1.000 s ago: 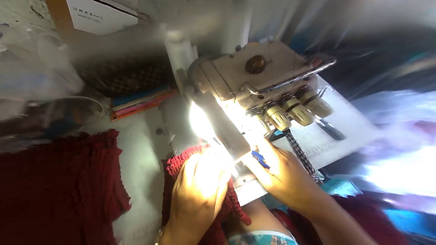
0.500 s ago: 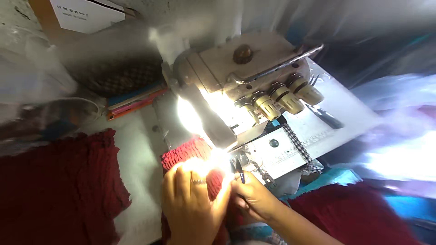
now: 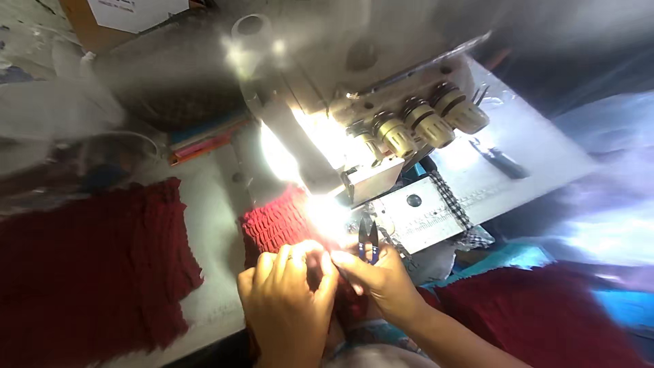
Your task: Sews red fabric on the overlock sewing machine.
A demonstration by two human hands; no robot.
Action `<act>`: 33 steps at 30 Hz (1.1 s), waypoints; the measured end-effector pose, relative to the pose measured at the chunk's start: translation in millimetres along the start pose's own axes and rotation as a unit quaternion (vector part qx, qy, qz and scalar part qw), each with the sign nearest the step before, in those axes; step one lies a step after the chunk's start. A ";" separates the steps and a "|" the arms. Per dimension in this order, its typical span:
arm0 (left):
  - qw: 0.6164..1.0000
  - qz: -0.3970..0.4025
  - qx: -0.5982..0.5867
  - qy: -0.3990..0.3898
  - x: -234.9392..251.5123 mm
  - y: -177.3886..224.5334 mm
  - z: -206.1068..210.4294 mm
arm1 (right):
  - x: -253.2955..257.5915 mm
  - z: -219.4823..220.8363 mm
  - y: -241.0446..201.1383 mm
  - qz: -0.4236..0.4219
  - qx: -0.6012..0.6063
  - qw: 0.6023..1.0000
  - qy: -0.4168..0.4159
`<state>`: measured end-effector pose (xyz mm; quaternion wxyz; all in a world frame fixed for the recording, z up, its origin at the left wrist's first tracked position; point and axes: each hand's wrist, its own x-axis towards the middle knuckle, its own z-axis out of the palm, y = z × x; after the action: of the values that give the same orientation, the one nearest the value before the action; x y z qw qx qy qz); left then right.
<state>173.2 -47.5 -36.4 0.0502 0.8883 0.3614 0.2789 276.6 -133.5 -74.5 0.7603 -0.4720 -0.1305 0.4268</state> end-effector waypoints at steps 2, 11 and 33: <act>1.000 -0.007 -0.002 0.003 -2.8 -0.5 2.4 | 1.7 -0.3 -0.1 0.010 -0.002 1.000 0.003; 1.000 0.007 0.024 0.018 -12.1 5.9 -0.3 | -1.1 -5.3 4.6 -0.053 -0.066 0.996 -0.001; 0.962 0.208 -0.113 -0.139 42.4 -47.1 -2.0 | 7.8 -5.7 -1.4 -0.077 -0.084 0.993 0.018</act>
<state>168.0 15.3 -29.0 0.1408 0.9625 0.1243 0.1957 285.5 -131.2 -77.9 0.7505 -0.5307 -0.1882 0.3458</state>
